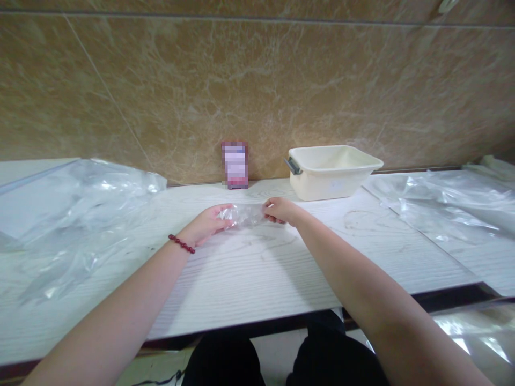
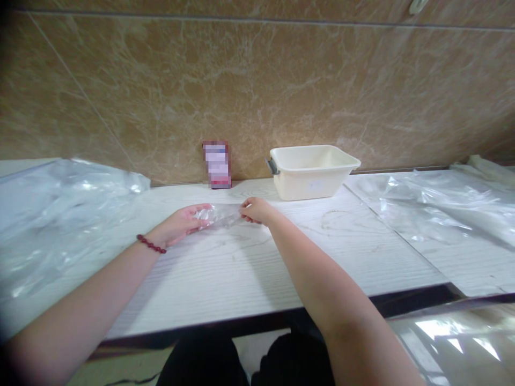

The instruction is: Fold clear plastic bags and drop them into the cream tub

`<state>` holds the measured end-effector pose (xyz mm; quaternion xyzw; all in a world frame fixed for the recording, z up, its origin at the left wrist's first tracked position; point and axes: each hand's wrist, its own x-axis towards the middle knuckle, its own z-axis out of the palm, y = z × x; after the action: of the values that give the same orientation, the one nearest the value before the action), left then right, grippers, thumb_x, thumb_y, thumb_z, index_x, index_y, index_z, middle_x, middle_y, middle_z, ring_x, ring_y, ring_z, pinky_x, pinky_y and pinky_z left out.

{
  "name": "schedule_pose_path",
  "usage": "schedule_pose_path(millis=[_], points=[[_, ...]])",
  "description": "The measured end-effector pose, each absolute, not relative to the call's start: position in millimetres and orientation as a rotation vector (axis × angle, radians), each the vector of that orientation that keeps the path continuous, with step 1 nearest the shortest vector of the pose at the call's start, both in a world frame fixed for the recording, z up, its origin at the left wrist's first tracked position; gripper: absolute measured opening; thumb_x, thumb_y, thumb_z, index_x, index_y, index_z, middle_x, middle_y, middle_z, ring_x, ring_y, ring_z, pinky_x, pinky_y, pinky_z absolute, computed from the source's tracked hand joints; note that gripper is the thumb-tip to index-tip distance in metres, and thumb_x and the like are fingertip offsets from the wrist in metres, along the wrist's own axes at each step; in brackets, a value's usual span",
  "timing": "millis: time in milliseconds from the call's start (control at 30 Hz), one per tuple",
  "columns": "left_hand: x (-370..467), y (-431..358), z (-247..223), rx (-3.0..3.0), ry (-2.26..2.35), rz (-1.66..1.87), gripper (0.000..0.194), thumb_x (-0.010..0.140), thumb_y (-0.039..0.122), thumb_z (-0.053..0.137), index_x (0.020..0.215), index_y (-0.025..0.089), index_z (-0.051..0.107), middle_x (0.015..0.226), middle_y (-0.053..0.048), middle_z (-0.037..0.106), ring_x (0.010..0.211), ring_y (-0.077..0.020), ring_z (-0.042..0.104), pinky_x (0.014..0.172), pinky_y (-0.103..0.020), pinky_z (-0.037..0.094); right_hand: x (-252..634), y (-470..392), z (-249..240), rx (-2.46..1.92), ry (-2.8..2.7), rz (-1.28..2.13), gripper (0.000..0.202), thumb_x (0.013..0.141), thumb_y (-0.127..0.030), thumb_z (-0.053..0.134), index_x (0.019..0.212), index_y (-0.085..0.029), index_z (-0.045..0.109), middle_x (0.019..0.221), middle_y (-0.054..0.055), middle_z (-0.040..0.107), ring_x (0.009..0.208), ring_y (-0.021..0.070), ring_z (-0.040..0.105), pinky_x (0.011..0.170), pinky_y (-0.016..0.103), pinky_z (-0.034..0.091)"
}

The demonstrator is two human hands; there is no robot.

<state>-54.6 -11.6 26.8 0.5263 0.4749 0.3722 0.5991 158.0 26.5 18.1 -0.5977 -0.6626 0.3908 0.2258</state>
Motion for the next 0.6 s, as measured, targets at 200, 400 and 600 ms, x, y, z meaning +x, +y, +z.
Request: schedule_pose_path(millis=[200,400,600], points=[[-46.8,-20.2,29.5,1.196,1.088,0.817,0.047,0.054,0.007,0.064,0.099,0.017,0.053,0.081,-0.002,0.062,0.068,-0.0099,0.057,0.067,-0.024,0.044,159.5,18.9,32.4,-1.609,-1.892,0.174,0.021,0.072,-0.014,0.040,0.085,-0.016,0.056,0.083,0.007,0.059,0.078,0.0150,0.054,0.070,0.025,0.039],[-40.2,-24.5,26.2,1.223,1.030,0.821,0.043,0.055,0.004,0.060,0.096,0.017,0.055,0.093,-0.005,0.059,0.079,-0.0131,0.056,0.073,-0.027,0.042,122.8,-5.8,26.2,-1.309,-2.247,0.319,0.031,0.080,-0.021,0.032,0.106,-0.016,0.048,0.101,0.007,0.057,0.093,0.0145,0.052,0.080,0.024,0.037],[-36.6,-25.9,27.2,1.170,0.972,0.781,0.035,0.061,0.007,0.057,0.094,0.017,0.058,0.089,-0.007,0.061,0.079,-0.0149,0.057,0.073,-0.029,0.042,103.9,-11.2,5.6,-1.330,-2.500,0.298,0.038,0.082,-0.018,0.026,0.118,-0.009,0.037,0.122,0.013,0.040,0.113,0.0179,0.035,0.092,0.031,0.028]])
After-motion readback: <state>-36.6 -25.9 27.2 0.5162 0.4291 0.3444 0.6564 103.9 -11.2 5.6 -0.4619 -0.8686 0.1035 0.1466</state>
